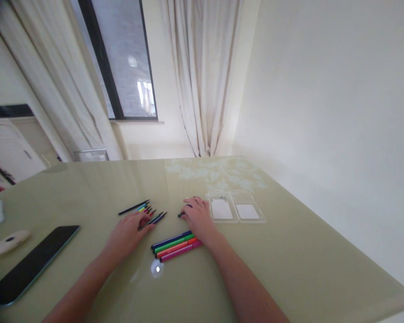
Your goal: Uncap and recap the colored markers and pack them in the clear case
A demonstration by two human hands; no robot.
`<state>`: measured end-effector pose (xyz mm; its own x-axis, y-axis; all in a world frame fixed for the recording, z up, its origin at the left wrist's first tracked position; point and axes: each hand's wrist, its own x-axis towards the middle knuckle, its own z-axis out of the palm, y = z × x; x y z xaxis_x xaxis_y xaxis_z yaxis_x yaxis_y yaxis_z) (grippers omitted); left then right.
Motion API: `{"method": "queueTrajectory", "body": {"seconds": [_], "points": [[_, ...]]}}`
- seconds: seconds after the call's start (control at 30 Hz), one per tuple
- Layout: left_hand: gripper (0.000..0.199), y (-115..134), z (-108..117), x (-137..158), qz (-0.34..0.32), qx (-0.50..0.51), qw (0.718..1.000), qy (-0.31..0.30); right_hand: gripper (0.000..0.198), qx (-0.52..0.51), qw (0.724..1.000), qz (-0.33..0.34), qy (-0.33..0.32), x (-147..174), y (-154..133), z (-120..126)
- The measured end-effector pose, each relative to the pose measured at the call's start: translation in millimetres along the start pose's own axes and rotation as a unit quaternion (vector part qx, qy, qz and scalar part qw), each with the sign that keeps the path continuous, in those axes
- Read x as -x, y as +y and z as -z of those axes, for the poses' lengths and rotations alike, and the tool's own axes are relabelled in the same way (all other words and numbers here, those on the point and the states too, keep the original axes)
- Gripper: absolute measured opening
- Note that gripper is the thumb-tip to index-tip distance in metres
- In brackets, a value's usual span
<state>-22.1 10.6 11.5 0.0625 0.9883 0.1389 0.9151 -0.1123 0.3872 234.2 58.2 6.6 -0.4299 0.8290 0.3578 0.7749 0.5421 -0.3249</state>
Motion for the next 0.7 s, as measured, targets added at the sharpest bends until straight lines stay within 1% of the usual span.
{"method": "queueTrajectory", "body": {"seconds": [0.07,0.17,0.27,0.43,0.57,0.7], "points": [[0.021,-2,-3,-1,0.012,0.016,1.000,-0.003,0.010,-0.043,0.999,-0.021,0.007,1,-1,4],[0.018,-4,-7,-2,0.020,0.034,0.999,0.009,0.012,-0.106,0.993,-0.044,0.016,4,-4,10],[0.017,-3,-10,-2,0.016,0.046,0.999,0.019,0.013,-0.142,0.988,-0.040,0.040,7,-6,14],[0.022,-1,-10,-2,0.019,0.062,0.998,0.021,0.012,-0.169,0.982,-0.021,0.076,8,-8,13],[0.022,4,-7,-2,-0.005,0.070,0.996,0.052,0.011,-0.185,0.979,-0.010,0.082,8,-9,11],[0.025,14,-2,-1,-0.045,0.114,0.989,0.083,0.009,-0.210,0.972,0.007,0.108,9,-13,12]]}}
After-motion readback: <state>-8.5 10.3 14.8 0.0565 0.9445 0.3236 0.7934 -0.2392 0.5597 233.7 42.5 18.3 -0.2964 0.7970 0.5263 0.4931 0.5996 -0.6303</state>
